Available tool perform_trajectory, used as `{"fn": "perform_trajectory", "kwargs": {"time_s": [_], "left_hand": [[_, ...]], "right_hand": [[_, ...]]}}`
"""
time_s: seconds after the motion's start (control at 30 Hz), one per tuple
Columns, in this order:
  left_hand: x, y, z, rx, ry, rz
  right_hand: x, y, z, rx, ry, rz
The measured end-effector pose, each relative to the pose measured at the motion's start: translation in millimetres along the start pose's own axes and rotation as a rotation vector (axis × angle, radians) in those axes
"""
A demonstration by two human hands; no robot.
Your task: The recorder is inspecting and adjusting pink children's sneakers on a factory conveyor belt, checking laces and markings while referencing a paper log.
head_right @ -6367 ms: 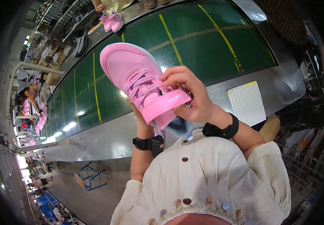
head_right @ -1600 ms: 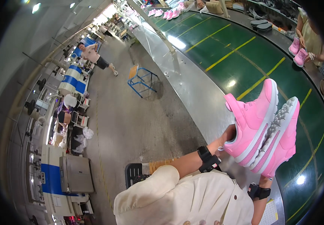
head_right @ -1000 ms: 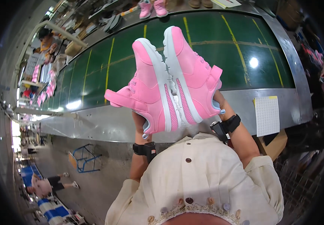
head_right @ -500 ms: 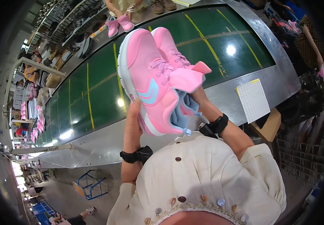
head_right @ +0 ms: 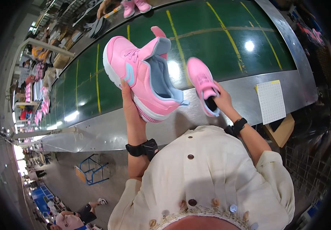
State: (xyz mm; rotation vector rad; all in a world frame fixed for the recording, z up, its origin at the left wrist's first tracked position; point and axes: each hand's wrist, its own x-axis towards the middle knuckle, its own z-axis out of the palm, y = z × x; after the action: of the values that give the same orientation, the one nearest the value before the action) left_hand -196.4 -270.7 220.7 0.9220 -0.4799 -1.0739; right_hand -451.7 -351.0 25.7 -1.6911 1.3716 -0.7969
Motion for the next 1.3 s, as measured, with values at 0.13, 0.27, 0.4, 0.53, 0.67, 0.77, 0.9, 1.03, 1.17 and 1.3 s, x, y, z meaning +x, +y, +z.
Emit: {"fn": "perform_trajectory", "kwargs": {"time_s": [0.13, 0.27, 0.4, 0.53, 0.67, 0.77, 0.9, 1.03, 1.17, 1.3], "left_hand": [[-1, 4, -5, -0.096, -0.03, 0.0], [4, -1, -9, 0.017, -0.007, 0.036], [7, -7, -11, 0.137, 0.031, 0.127], [7, -7, -10, 0.146, 0.044, 0.137], [4, -5, -8, 0.11, 0.036, 0.124], [3, -2, -10, 0.114, 0.024, 0.125], [-1, -1, -10, 0.093, 0.009, 0.083], [-5, -6, -6, 0.117, -0.017, 0.055], [-3, -10, -4, 0.149, -0.012, 0.021], [2, -10, -11, -0.001, 0.004, -0.096]], "right_hand": [[-23, 66, -2, -0.304, -0.252, 0.192], [-20, 58, -28, -0.139, -0.296, 0.062], [3, -36, -56, 0.111, -0.015, 0.069], [1, -150, -67, 0.37, -0.06, -0.191], [0, -212, -55, 0.121, -0.057, -0.537], [6, -226, -47, 0.118, -0.029, -0.617], [11, -227, -38, 0.128, 0.01, -0.659], [13, -224, -31, 0.011, 0.04, -0.74], [21, -217, -26, -0.058, 0.136, -0.688], [22, -201, -29, 0.193, 0.081, -0.468]]}}
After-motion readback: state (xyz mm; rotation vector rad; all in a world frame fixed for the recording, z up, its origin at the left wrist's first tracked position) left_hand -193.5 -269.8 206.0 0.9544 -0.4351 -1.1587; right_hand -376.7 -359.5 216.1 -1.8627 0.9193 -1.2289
